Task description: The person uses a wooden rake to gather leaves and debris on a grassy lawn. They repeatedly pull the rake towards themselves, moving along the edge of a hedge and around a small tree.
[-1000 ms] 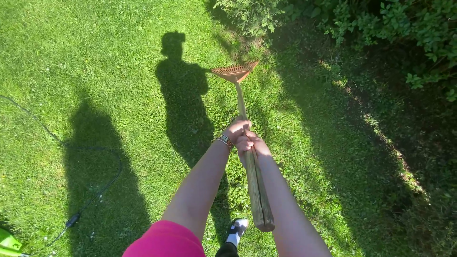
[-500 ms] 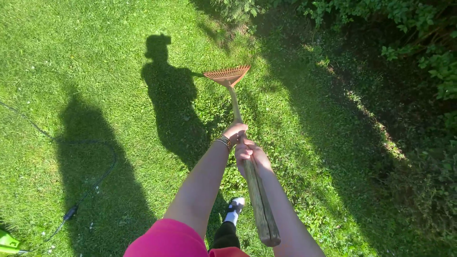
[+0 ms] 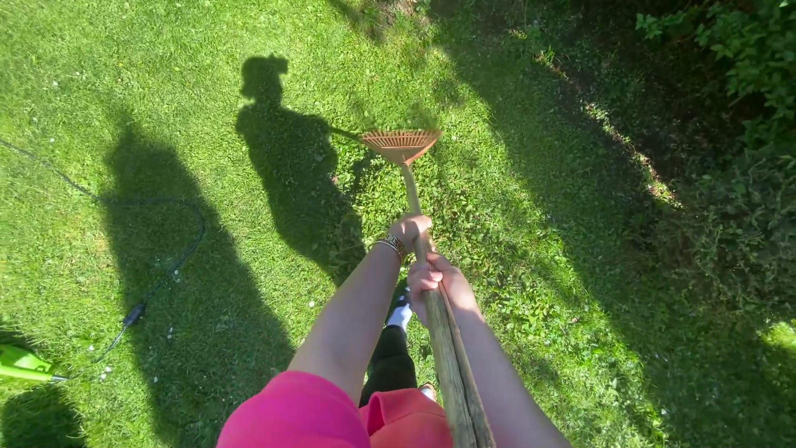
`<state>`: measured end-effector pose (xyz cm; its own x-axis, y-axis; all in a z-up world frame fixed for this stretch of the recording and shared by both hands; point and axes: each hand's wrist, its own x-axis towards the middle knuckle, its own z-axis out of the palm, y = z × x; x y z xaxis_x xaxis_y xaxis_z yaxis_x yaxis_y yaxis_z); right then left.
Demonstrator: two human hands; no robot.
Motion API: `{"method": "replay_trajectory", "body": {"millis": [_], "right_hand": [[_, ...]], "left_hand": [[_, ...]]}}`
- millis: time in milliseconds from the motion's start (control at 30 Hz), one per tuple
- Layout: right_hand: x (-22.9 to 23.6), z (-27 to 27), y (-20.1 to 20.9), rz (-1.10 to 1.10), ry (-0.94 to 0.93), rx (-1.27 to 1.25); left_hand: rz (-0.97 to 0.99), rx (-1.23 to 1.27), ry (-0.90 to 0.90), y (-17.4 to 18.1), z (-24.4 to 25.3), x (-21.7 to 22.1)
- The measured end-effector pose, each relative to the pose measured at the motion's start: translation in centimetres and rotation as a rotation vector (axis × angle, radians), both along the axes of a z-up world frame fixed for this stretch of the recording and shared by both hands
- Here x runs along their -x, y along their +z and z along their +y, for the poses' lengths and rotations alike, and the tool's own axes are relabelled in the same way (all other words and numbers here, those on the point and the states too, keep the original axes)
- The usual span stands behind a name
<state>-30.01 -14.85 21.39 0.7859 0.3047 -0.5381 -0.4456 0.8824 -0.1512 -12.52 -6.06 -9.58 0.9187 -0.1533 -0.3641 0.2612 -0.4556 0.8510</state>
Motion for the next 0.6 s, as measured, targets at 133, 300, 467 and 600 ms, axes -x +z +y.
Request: {"method": "replay_trajectory", "body": {"millis": [133, 300, 467, 600], "right_hand": [[4.1, -0.9, 5.1, 0.173, 0.033, -0.287], [6.0, -2.3, 6.0, 0.157, 0.066, -0.285], [3.7, -2.8, 9.0, 0.152, 0.074, -0.343], [-2.3, -4.6, 4.8, 0.076, 0.091, -0.344]], "left_hand": [[0.318, 0.512, 0.183, 3.5, -0.2, 2.8], [0.500, 0.698, 0.250, -0.4, -2.5, -1.9], [0.440, 1.012, 0.450, 2.3, -5.6, -4.1], [0.424, 1.026, 0.447, 11.6, -7.8, -5.7]]}}
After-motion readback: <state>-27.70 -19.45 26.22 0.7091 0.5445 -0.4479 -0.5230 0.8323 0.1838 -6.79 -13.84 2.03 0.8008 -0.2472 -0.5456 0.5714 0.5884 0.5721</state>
